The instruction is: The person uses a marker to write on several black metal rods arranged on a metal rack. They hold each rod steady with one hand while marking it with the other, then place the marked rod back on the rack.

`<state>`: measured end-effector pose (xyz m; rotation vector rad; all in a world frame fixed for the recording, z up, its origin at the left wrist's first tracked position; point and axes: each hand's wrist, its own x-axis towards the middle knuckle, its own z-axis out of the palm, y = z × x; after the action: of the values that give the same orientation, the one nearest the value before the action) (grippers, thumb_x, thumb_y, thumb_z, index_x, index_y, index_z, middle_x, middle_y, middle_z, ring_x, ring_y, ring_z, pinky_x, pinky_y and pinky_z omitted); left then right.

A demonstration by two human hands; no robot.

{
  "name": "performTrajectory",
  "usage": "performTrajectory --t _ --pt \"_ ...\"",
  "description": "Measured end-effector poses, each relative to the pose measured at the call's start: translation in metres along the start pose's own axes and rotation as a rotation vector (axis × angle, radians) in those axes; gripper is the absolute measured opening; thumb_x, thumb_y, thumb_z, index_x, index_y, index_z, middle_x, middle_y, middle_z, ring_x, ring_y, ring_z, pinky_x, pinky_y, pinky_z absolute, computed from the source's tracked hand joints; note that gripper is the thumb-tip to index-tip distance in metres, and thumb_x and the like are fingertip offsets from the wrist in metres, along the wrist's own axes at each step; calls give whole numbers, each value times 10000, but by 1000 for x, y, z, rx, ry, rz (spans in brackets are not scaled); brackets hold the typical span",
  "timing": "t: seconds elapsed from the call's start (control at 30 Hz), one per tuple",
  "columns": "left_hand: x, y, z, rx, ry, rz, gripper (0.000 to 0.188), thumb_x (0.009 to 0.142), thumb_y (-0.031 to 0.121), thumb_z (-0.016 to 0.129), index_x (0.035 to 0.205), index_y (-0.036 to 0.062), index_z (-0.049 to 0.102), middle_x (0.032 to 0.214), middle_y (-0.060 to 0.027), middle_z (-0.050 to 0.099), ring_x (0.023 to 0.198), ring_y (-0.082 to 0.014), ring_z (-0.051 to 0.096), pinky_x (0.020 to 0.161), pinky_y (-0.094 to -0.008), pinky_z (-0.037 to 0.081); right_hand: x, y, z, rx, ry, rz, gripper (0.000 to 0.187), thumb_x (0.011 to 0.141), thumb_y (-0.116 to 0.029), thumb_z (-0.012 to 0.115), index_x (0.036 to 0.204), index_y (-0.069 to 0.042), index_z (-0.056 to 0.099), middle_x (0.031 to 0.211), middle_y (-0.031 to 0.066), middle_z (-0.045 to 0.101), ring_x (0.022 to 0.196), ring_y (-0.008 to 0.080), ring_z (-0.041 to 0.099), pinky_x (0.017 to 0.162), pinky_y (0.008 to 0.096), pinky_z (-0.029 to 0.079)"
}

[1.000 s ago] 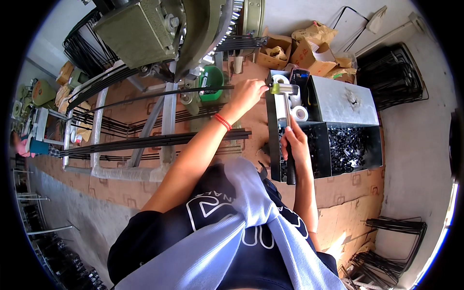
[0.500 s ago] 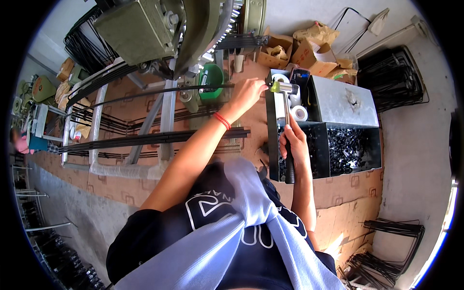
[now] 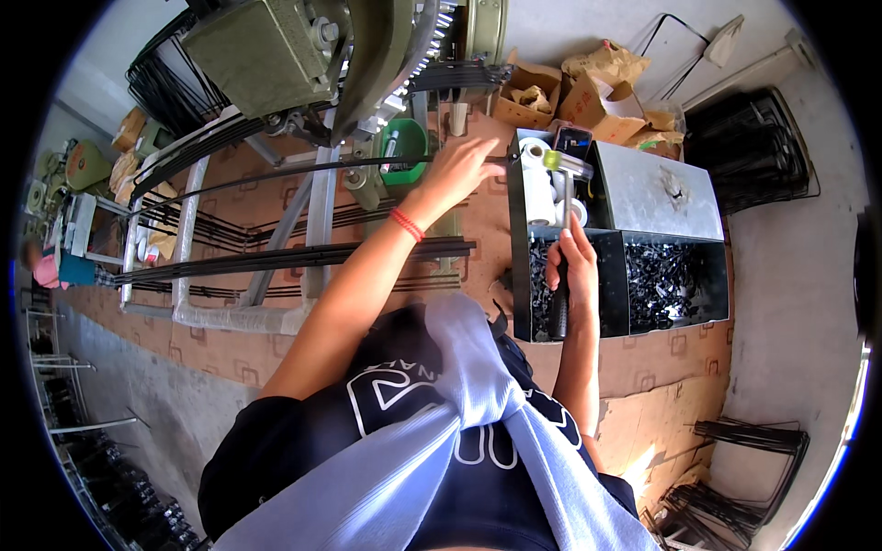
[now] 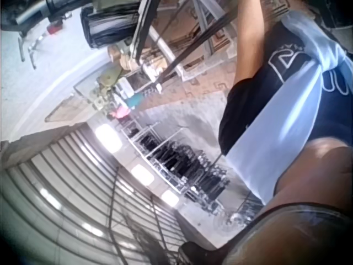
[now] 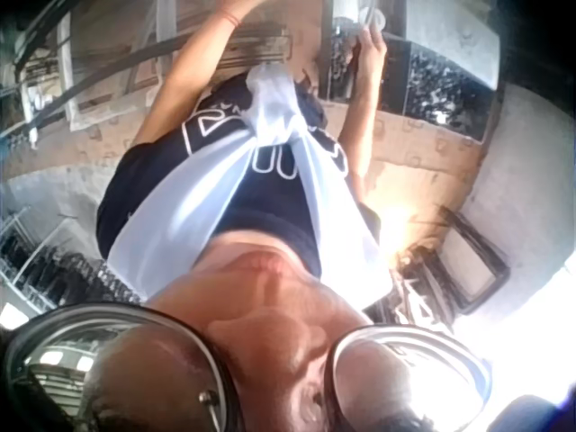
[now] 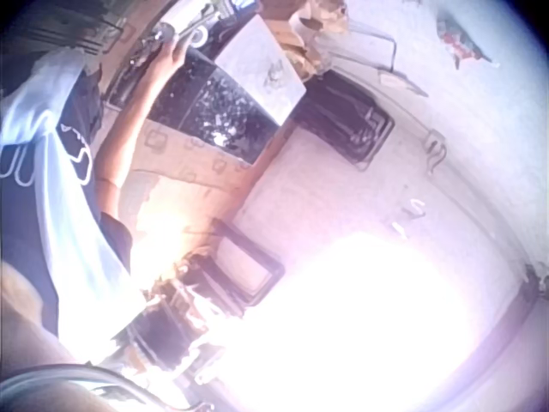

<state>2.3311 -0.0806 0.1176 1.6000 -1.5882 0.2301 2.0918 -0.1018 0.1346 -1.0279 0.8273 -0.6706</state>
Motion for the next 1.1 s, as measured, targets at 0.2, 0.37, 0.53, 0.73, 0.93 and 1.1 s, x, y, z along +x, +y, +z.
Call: performTrajectory --t 0.2,0.37,0.53,0.73,0.93,1.1 --pt "-12 -16 -8 154 -231 -60 92 830 96 563 856 8 575 811 -132 615 778 -294 585 684 -390 430 -17 -13 8 -198 -120 54 479 921 -108 433 1386 -91 318 579 -11 403 382 75 380 332 206 321" --pt "-13 -13 -7 144 -202 -44 77 831 94 559 839 17 567 785 -119 603 790 -283 574 694 -382 419 -7 -7 3 -96 79 -106 478 928 -110 423 1388 -66 298 577 -15 397 385 75 378 338 205 320" --pt "-13 -13 -7 136 -195 -49 73 829 91 558 836 19 564 784 -117 606 790 -281 577 688 -382 416 -12 -5 9 -15 -11 5 436 935 -125 420 1364 -90 347 579 -11 408 390 76 386 334 205 318" --pt "-12 -12 -8 128 -166 -46 65 822 80 561 833 16 570 781 -113 609 783 -282 582 680 -380 417 -20 -7 35 -122 -103 68 479 941 -123 414 1401 -106 281 598 -3 423 383 81 379 332 198 308" --pt "-13 -9 -6 133 -164 -49 75 820 89 571 850 20 577 782 -112 608 778 -287 579 688 -384 421 -19 6 21 -127 65 -46 467 944 -131 408 1395 -100 289 579 -15 413 381 73 377 326 204 318" --pt "-13 -10 -7 139 -193 -66 80 827 96 567 858 23 574 776 -107 606 765 -290 573 692 -387 418 -28 -8 31 -48 -88 63 473 941 -116 400 1398 -90 285 579 -7 390 388 70 379 338 192 309"
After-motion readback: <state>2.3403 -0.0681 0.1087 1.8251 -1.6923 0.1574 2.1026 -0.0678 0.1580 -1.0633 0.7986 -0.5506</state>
